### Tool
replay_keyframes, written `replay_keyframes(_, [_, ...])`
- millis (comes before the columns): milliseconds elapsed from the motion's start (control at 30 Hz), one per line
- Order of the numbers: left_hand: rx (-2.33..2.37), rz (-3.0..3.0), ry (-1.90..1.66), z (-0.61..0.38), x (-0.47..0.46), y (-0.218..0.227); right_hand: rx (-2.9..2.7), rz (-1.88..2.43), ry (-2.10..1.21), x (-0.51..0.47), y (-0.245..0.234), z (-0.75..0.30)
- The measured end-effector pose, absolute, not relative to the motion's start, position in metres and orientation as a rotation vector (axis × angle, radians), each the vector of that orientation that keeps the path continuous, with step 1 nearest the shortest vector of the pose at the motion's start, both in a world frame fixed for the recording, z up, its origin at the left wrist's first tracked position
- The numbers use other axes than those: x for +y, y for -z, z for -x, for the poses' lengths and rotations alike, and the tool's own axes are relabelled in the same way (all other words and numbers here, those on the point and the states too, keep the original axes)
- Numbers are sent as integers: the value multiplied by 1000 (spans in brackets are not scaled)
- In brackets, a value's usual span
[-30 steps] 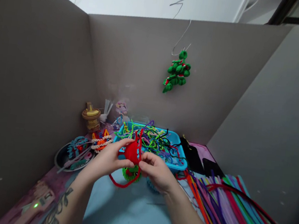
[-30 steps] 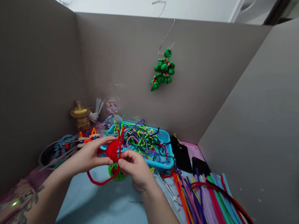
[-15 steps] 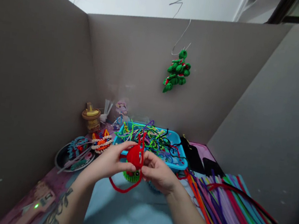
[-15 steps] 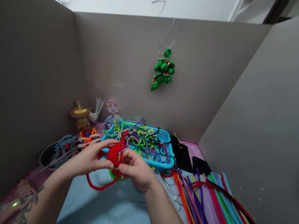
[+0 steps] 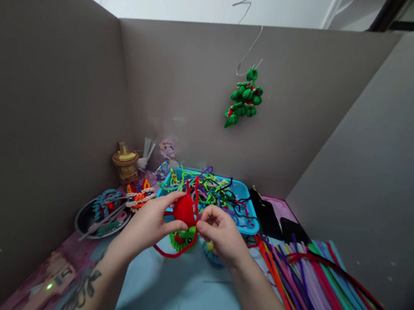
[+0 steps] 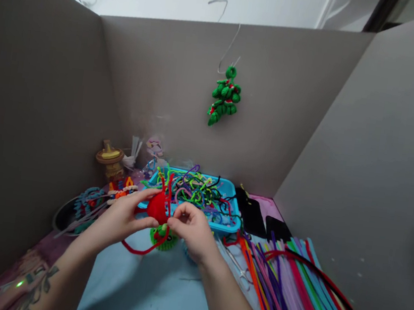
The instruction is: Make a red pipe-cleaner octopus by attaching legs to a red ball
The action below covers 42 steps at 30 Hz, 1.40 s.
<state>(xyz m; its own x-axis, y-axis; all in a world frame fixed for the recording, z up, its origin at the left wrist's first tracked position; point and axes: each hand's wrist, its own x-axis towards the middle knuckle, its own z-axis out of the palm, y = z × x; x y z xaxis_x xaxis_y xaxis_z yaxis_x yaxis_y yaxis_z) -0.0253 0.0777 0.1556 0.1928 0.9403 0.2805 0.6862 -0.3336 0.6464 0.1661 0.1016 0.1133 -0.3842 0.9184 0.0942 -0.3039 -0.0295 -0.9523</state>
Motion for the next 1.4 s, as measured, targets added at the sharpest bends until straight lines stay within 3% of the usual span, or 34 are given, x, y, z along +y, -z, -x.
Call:
replay_keyframes(333, [1701,-2132,-933,23,79,-150,-1263,884,-1133,101,-106,-156])
replay_keyframes(833, [1580,-2021,-1073,19,84,-151,-976,688,-1464,99,-111,-152])
replay_keyframes(1400, [1602,-1982,-1097,14,87,-141,-961,790,-1362,99,-113,-154])
